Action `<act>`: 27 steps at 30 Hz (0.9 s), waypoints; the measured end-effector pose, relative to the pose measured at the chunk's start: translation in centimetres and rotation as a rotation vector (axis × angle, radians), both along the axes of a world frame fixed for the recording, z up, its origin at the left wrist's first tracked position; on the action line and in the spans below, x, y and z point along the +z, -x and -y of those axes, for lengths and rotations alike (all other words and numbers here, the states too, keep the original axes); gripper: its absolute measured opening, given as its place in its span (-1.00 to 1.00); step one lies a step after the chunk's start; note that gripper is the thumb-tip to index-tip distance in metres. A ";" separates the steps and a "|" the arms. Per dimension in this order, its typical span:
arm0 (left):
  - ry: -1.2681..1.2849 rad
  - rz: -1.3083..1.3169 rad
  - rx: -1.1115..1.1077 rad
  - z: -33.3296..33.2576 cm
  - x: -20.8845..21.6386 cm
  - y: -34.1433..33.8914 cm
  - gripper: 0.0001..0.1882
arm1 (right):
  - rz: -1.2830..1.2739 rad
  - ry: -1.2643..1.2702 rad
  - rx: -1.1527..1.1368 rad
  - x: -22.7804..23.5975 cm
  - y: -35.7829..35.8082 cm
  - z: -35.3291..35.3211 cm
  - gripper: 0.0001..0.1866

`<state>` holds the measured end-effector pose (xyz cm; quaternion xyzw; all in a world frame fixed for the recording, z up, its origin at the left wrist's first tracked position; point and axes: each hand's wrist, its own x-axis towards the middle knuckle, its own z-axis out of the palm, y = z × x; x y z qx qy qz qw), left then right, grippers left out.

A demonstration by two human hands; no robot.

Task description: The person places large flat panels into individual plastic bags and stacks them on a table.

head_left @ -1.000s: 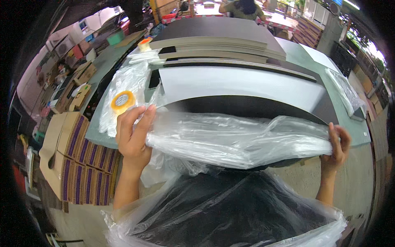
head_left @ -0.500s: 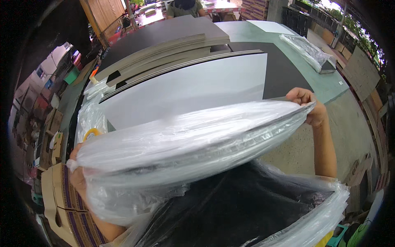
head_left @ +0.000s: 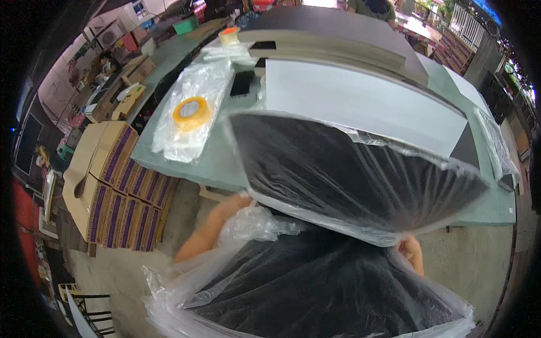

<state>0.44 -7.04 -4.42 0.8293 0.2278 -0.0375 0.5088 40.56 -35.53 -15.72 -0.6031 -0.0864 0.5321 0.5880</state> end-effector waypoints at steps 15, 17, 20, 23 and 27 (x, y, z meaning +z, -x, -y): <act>0.533 -0.246 -0.156 -0.3 2.7 2.5 -0.82 | 0.247 0.096 0.389 4.0 0.9 1.3 -0.89; 0.591 -0.332 -0.090 -0.8 1.5 2.6 -0.83 | 0.203 0.126 0.381 4.4 1.0 0.5 -0.91; 0.495 -0.328 0.086 -1.6 -3.1 1.7 -0.81 | 0.211 0.062 0.261 -0.6 0.0 1.6 -0.92; 0.528 -0.174 0.392 -3.1 -14.6 2.2 -0.76 | 0.720 0.248 0.345 -11.0 -3.5 4.7 -0.88; 0.371 -0.264 0.491 -2.3 -20.5 2.6 -0.75 | 0.716 0.362 0.374 -9.3 -0.6 2.2 -0.88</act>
